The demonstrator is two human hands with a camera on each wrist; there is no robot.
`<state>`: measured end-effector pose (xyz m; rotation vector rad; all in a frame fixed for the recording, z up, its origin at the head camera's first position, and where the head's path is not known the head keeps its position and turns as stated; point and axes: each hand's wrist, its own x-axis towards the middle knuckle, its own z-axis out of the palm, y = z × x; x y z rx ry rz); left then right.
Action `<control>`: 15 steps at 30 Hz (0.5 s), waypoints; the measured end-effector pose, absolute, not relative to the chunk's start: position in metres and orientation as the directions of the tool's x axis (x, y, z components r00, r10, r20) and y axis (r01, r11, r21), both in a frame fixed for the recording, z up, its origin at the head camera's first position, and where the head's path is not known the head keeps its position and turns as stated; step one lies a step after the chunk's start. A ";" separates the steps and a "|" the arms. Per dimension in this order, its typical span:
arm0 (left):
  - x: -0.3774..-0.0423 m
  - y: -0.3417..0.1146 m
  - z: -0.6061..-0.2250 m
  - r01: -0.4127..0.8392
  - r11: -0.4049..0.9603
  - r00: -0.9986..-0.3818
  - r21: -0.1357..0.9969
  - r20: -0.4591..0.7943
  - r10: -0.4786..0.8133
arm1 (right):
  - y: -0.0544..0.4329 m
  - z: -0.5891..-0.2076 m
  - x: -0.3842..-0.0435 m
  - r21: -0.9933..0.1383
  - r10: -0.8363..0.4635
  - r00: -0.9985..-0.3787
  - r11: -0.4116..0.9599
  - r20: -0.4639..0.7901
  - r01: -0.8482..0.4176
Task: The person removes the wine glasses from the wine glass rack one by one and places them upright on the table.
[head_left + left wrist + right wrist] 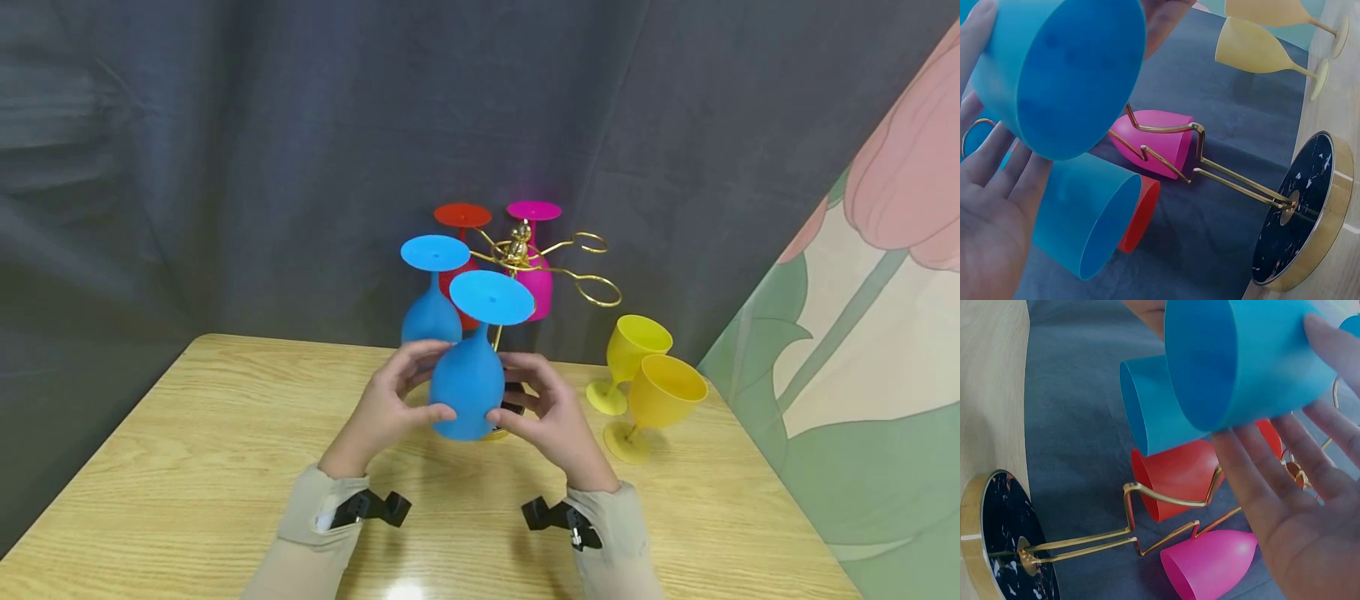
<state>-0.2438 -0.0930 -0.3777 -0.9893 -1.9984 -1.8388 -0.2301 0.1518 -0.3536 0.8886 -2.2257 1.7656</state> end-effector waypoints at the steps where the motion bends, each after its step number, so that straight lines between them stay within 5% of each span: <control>1: -0.243 -0.093 -0.378 0.618 -0.020 -0.741 0.786 0.591 0.319 | 0.153 -0.354 -0.230 -0.835 -0.354 -0.809 0.122 0.469 -0.537; 15: -0.242 -0.091 -0.374 0.610 -0.020 -0.703 0.792 0.552 0.449 | 0.170 -0.353 -0.233 -0.833 -0.470 -0.771 0.125 0.429 -0.540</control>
